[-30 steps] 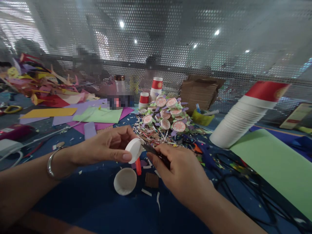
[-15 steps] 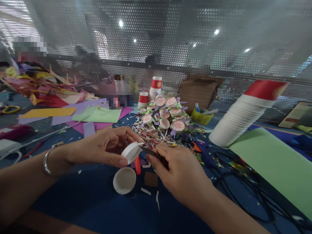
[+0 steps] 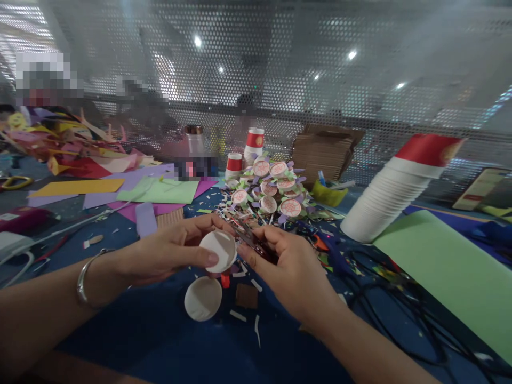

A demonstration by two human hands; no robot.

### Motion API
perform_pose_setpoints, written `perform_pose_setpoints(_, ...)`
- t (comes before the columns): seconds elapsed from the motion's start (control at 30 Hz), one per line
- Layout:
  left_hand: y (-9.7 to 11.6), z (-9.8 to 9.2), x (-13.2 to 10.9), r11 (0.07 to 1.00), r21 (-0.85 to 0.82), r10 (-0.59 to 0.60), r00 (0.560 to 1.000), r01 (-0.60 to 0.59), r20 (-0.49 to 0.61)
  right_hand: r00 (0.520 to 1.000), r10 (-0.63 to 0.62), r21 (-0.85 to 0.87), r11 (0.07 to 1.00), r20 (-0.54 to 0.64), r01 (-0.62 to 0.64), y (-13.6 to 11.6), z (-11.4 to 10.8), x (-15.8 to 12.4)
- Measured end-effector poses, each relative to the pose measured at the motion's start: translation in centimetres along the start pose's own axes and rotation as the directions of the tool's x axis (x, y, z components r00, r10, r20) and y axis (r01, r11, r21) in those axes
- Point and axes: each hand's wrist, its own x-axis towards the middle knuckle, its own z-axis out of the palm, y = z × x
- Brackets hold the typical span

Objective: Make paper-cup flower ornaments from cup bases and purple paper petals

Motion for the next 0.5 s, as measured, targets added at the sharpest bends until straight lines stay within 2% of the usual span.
perform_pose_setpoints(0.1, -0.7, 0.6, 0.2, 0.999, 0.045, -0.007, 1.0, 0.007, -0.013, 1.0, -0.002, 0.032, 0.999, -0.014, 0.003, 0.2, 0.4, -0.1)
perform_pose_setpoints(0.27, -1.5, 0.7, 0.4, 0.976, 0.214, 0.067, 0.989, -0.037, -0.134, 0.998, -0.049, -0.003, 0.999, -0.033, 0.049, -0.2, 0.9, -0.3)
perform_pose_setpoints(0.37, -1.6, 0.7, 0.3, 0.965, 0.258, 0.087, 0.988, -0.051, -0.129, 0.995, -0.079, -0.044, 0.996, -0.057, 0.076, -0.4, 1.1, -0.4)
perform_pose_setpoints(0.5, -1.5, 0.8, 0.2, 0.946, 0.318, 0.112, 0.985, -0.065, -0.132, 0.996, -0.07, 0.013, 0.997, -0.063, 0.07, -0.6, 1.2, -0.3)
